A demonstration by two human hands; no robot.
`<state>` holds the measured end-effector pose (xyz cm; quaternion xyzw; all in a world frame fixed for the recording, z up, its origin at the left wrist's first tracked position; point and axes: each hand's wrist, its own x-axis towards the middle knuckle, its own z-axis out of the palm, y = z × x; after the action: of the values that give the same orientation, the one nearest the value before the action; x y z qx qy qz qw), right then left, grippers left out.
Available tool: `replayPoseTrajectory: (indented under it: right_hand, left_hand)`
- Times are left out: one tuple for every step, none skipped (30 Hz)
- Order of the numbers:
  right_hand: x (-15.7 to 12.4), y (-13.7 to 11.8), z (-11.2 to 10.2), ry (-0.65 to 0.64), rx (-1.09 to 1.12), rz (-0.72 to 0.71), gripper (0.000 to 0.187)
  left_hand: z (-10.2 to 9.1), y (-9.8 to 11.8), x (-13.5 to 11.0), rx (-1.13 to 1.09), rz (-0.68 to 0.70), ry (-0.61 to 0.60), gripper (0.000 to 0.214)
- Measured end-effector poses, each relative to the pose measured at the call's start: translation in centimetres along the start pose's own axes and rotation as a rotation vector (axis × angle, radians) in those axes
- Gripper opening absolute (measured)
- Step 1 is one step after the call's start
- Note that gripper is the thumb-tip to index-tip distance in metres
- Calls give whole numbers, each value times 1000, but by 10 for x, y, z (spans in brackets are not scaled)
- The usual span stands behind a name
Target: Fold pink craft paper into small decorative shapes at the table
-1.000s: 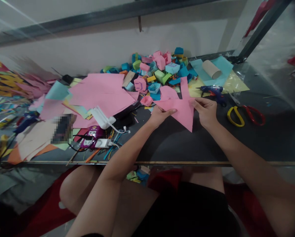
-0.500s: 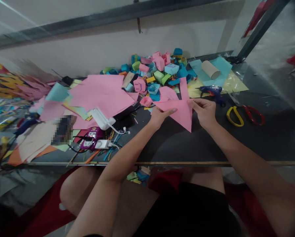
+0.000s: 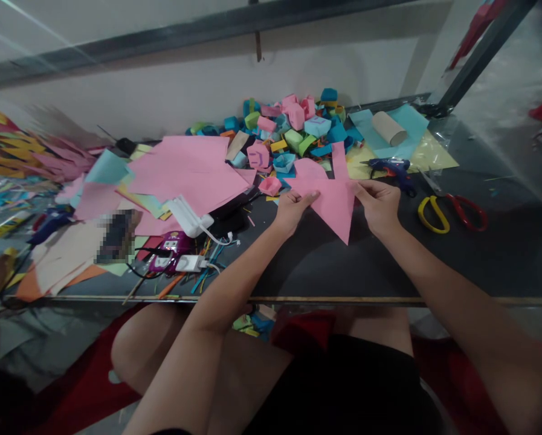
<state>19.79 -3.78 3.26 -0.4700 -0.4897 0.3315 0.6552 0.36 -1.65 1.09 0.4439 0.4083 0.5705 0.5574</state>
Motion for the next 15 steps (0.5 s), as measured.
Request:
replayPoseTrajectory:
  right_hand:
    - [0, 1, 0, 3, 4, 14, 37]
    - [1, 2, 0, 6, 4, 32, 37]
    - [1, 4, 0, 9, 3, 52, 37]
    - [2, 6, 0, 8, -2, 72, 37]
    - [3, 8, -1, 4, -10, 90, 37]
    - [3, 10, -1, -1, -21, 104, 37]
    - [4, 12, -1, -7, -32, 115, 37]
    - [4, 13, 0, -12, -40, 122, 37]
    - [4, 14, 0, -14, -42, 128, 37]
    - [4, 14, 0, -14, -39, 133, 37]
    - [4, 13, 1, -13, -32, 137, 38]
    - [3, 12, 1, -14, -24, 140, 38]
    - [3, 11, 2, -15, -20, 140, 38]
    - [2, 9, 2, -17, -18, 137, 38]
    - [2, 8, 2, -20, -19, 133, 38]
  left_hand:
    - [-1, 0, 2, -11, -8, -11, 40]
    - [-2, 0, 3, -17, -25, -16, 41]
    - [-3, 0, 5, -18, -45, -14, 41]
    - [-4, 1, 6, -15, -67, -6, 42]
    - [-5, 1, 7, -9, -86, 7, 41]
    - [-6, 2, 7, -6, -100, 22, 40]
    - [-6, 2, 8, -4, -106, 37, 39]
    - [-5, 2, 8, -4, -101, 51, 38]
    - [-5, 2, 8, -6, -84, 64, 37]
    - [-5, 1, 9, -8, -58, 74, 36]
    - [-4, 1, 9, -10, -26, 85, 34]
    - [-4, 1, 9, -11, 5, 93, 31]
    - [-4, 0, 10, -12, 28, 97, 29]
    - [-4, 0, 11, -16, 42, 100, 27]
    - [-5, 0, 11, -23, 48, 101, 27]
